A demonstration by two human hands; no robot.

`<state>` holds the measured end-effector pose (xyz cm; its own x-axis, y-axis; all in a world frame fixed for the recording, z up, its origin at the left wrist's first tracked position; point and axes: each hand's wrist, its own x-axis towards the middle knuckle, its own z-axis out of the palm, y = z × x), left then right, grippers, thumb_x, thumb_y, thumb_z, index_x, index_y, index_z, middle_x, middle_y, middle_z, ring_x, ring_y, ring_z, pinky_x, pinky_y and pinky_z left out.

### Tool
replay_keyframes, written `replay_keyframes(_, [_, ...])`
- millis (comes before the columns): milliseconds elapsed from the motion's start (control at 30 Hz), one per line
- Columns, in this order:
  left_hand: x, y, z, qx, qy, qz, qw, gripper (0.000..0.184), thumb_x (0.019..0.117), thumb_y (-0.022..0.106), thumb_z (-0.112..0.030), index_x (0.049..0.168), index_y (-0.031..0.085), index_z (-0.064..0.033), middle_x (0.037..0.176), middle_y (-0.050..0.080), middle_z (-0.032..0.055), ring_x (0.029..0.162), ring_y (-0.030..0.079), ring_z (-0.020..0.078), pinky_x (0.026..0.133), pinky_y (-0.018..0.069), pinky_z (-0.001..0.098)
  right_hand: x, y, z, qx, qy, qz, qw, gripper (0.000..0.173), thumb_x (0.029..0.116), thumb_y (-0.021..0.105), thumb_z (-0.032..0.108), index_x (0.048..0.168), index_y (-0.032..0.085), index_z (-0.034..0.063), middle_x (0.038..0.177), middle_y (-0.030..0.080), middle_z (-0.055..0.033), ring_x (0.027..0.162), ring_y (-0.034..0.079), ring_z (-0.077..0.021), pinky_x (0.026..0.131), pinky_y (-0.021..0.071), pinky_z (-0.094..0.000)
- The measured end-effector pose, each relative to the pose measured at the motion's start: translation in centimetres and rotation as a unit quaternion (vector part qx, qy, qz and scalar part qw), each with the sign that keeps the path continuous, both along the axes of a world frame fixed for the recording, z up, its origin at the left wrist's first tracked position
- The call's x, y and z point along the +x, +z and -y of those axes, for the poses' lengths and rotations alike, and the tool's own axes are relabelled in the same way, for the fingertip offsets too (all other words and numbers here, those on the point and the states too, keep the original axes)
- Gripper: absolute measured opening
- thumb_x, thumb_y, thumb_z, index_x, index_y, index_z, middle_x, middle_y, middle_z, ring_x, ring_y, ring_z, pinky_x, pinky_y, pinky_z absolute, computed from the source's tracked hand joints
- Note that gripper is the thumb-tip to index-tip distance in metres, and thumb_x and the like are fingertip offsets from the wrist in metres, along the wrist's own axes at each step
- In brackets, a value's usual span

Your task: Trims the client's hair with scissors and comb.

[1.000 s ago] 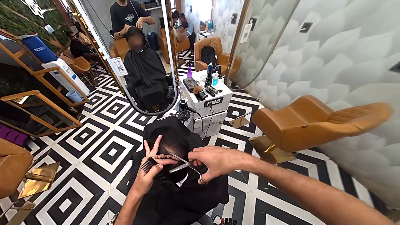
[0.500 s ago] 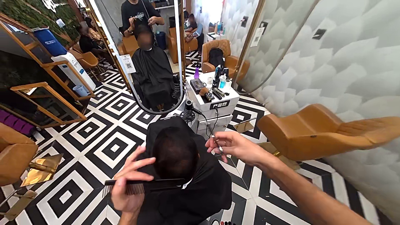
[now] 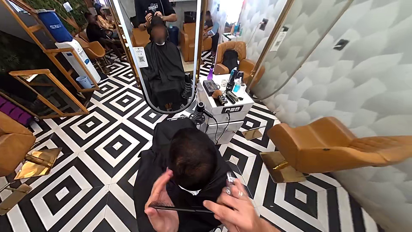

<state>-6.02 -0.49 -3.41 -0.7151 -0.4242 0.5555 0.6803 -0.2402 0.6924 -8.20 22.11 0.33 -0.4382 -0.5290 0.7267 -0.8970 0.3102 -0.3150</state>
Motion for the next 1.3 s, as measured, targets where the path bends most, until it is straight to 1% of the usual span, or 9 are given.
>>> replay_keyframes(67, [-0.1, -1.7, 0.1, 0.034, 0.027, 0.047, 0.998, 0.084, 0.0990, 0.031, -0.072, 0.152, 0.048, -0.0085, 0.161, 0.040, 0.0151, 0.152, 0.031, 0.0301, 0.126, 0.0215, 0.0444, -1.0, -0.4, -0.7, 0.043, -0.074, -0.159, 0.984, 0.030, 0.1014, 0.058, 0.040, 0.129, 0.064, 0.0314, 0.088, 0.053, 0.0010, 0.087, 0.049, -0.0178, 0.099, 0.0331, -0.0421])
replay_keyframes(167, [-0.8, -3.8, -0.3, -0.034, 0.070, 0.184, 0.980, 0.097, 0.0980, 0.024, -0.076, 0.161, 0.023, -0.0020, 0.168, 0.021, 0.0185, 0.156, 0.020, 0.0283, 0.127, 0.0190, 0.0450, -2.1, -0.8, -0.1, 0.078, -0.124, -0.208, 0.967, 0.038, 0.0993, 0.061, 0.046, 0.134, 0.064, 0.0301, 0.090, 0.053, -0.0020, 0.087, 0.049, -0.0205, 0.096, 0.0330, -0.0437])
replay_keyframes(400, [-7.8, 0.5, 0.0, -0.266, 0.104, 0.196, 0.938, 0.078, 0.1053, 0.019, -0.063, 0.156, 0.042, -0.0084, 0.167, 0.030, 0.0058, 0.158, 0.014, 0.0236, 0.129, 0.0014, 0.0555, -7.5, 1.2, 2.0, 0.045, -0.222, -0.167, 0.960, 0.029, 0.1028, 0.057, 0.042, 0.125, 0.072, 0.0305, 0.083, 0.054, -0.0039, 0.084, 0.050, -0.0228, 0.089, 0.0337, -0.0484])
replay_keyframes(600, [-11.1, 4.0, 1.6, -0.302, 0.040, 0.180, 0.935, 0.075, 0.1081, 0.012, -0.056, 0.152, 0.048, -0.0065, 0.160, 0.045, 0.0013, 0.155, 0.026, 0.0155, 0.130, 0.0075, 0.0497, -10.4, 3.1, 2.0, 0.018, -0.276, -0.123, 0.953, 0.028, 0.1024, 0.059, 0.039, 0.114, 0.080, 0.0224, 0.078, 0.056, -0.0032, 0.082, 0.052, -0.0213, 0.086, 0.0350, -0.0490])
replay_keyframes(767, [-10.7, 4.3, 4.3, -0.123, -0.014, 0.124, 0.984, 0.077, 0.1079, 0.014, -0.058, 0.143, 0.058, -0.0054, 0.154, 0.052, 0.0051, 0.149, 0.039, 0.0224, 0.125, 0.0318, 0.0456, -8.2, 5.0, 1.5, -0.084, -0.324, -0.003, 0.942, 0.031, 0.1066, 0.052, 0.033, 0.122, 0.075, 0.0174, 0.085, 0.060, -0.0013, 0.083, 0.054, -0.0169, 0.086, 0.0416, -0.0441])
replay_keyframes(867, [-10.2, 1.5, 5.5, 0.014, -0.016, 0.158, 0.987, 0.084, 0.1069, 0.005, -0.057, 0.142, 0.057, -0.0011, 0.153, 0.053, 0.0095, 0.146, 0.044, 0.0232, 0.122, 0.0332, 0.0406, -4.3, 4.7, 3.9, 0.014, -0.235, -0.040, 0.971, 0.032, 0.1047, 0.051, 0.046, 0.123, 0.072, 0.0308, 0.084, 0.060, 0.0008, 0.084, 0.055, -0.0156, 0.090, 0.0397, -0.0459])
replay_keyframes(967, [-9.6, -1.0, 5.2, 0.095, -0.060, 0.238, 0.965, 0.087, 0.1043, 0.000, -0.061, 0.152, 0.045, -0.0044, 0.159, 0.045, 0.0075, 0.150, 0.037, 0.0186, 0.123, 0.0292, 0.0379, -2.7, 3.5, 7.5, 0.121, -0.181, -0.105, 0.970, 0.031, 0.1041, 0.053, 0.043, 0.123, 0.072, 0.0270, 0.082, 0.056, -0.0023, 0.083, 0.053, -0.0210, 0.092, 0.0359, -0.0484])
replay_keyframes(1100, [-9.6, -0.9, 4.4, 0.054, -0.101, 0.339, 0.934, 0.081, 0.1020, 0.011, -0.069, 0.153, 0.047, -0.0177, 0.153, 0.052, 0.0015, 0.139, 0.049, 0.0155, 0.107, 0.0470, 0.0397, -4.9, 3.3, 8.3, 0.116, -0.249, -0.099, 0.956, 0.027, 0.1032, 0.057, 0.039, 0.115, 0.077, 0.0249, 0.082, 0.060, -0.0030, 0.086, 0.057, -0.0227, 0.085, 0.0397, -0.0492])
replay_keyframes(1300, [-11.9, 1.4, 4.4, -0.065, -0.176, 0.307, 0.933, 0.078, 0.1023, 0.013, -0.069, 0.162, 0.033, -0.0226, 0.162, 0.041, -0.0030, 0.149, 0.038, 0.0153, 0.120, 0.0355, 0.0467, -7.3, 4.4, 5.7, 0.063, -0.383, -0.101, 0.916, 0.029, 0.1023, 0.059, 0.037, 0.113, 0.079, 0.0192, 0.078, 0.058, -0.0052, 0.082, 0.055, -0.0261, 0.083, 0.0383, -0.0507])
